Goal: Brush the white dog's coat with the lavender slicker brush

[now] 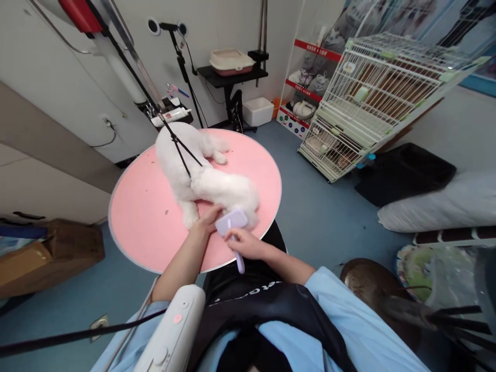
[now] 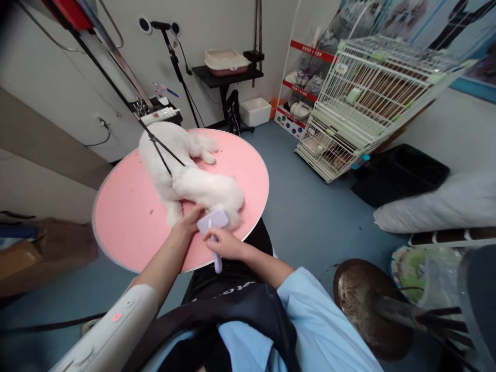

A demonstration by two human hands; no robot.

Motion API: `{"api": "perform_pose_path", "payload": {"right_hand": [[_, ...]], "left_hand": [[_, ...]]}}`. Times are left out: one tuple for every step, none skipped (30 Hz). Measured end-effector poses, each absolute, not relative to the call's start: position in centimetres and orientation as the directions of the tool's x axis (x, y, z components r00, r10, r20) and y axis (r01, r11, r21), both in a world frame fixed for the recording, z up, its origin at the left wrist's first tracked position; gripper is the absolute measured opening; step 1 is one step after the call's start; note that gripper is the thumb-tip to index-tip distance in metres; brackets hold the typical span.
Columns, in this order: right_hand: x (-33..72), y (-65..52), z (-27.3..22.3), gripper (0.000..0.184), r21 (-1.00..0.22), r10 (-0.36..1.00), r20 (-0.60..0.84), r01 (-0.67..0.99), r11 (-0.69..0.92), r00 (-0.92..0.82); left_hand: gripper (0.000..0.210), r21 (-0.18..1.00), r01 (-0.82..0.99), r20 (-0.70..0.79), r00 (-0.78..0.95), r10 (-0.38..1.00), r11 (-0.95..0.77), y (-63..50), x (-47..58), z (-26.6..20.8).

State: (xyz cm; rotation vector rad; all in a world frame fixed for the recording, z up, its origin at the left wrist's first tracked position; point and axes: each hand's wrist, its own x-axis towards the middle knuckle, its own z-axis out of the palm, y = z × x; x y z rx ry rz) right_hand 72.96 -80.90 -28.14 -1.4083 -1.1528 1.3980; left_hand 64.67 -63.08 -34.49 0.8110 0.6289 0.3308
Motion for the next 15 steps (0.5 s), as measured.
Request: {"api": "perform_pose_path", "payload": {"right_hand": [[73.3,-81.4,-28.5,0.01,-0.965,0.961,-0.26,0.016,-0.26,-0.091],[73.8,-82.0,-28.8,0.014,-0.957,0.943,-0.273,-0.049,-0.287,-0.191],[74.4,-82.9,-29.1,0.025,-0.939,0.916,-0.267,-0.135,-0.318,-0.3],[75.1,-83.9,-29.2,0.041,-0.909,0.885,-0.235,-0.23,-0.347,-0.402],[75.8,-84.8,-29.2,0.062,-0.874,0.857,-0.184,-0.318,-0.366,-0.481],[76.4,-85.6,-29.2,0.084,-0.849,0.845,-0.126,-0.384,-0.363,-0.52],[76.9,-86.2,-29.2,0.103,-0.845,0.852,-0.083,-0.416,-0.335,-0.518],[77.3,-86.6,-29.1,0.116,-0.865,0.878,-0.07,-0.409,-0.29,-0.474],[77.4,-86.6,-29.1,0.117,-0.903,0.913,-0.086,-0.355,-0.24,-0.398],[77.4,-86.3,-29.0,0.107,-0.946,0.948,-0.112,-0.26,-0.193,-0.299],[77.3,-85.7,-28.8,0.089,-0.978,0.974,-0.123,-0.143,-0.151,-0.192],[77.3,-84.8,-28.6,0.07,-0.994,0.989,-0.107,-0.026,-0.11,-0.101],[77.2,-83.6,-28.4,0.056,-0.995,0.997,-0.067,0.074,-0.064,-0.043],[77.4,-82.3,-28.1,0.048,-0.99,1.0,-0.015,0.141,-0.013,-0.01],[77.7,-80.9,-27.7,0.043,-0.984,0.999,0.036,0.173,0.032,0.021]], "left_hand": [[0.034,0.781,-0.071,-0.356,0.766,0.535,0.621,-63.4,64.6,-34.4],[0.037,0.822,-0.085,-0.316,0.755,0.574,0.563,-63.5,64.5,-34.1],[0.039,0.872,-0.071,-0.278,0.742,0.61,0.483,-63.5,64.3,-33.7],[0.041,0.921,-0.049,-0.234,0.723,0.65,0.386,-63.1,64.0,-33.2],[0.043,0.96,-0.015,-0.186,0.708,0.681,0.278,-62.6,63.9,-32.6],[0.045,0.986,0.025,-0.135,0.704,0.697,0.166,-61.8,63.8,-31.8],[0.047,0.996,0.057,-0.084,0.711,0.698,0.062,-61.0,63.9,-31.0],[0.049,0.997,0.075,-0.033,0.725,0.688,-0.031,-60.3,64.2,-30.1],[0.052,0.991,0.077,0.018,0.737,0.676,-0.111,-59.6,64.7,-29.4],[0.056,0.98,0.072,0.073,0.743,0.665,-0.188,-59.0,65.4,-28.8],[0.059,0.968,0.06,0.121,0.742,0.659,-0.245,-58.6,66.1,-28.5],[0.062,0.962,0.042,0.153,0.734,0.661,-0.269,-58.3,66.8,-28.3],[0.064,0.964,0.023,0.167,0.725,0.669,-0.266,-58.2,67.4,-28.4],[0.067,0.97,0.0,0.17,0.713,0.68,-0.243,-58.1,67.9,-28.7],[0.07,0.978,-0.033,0.171,0.699,0.694,-0.207,-58.1,68.1,-29.1]]}}
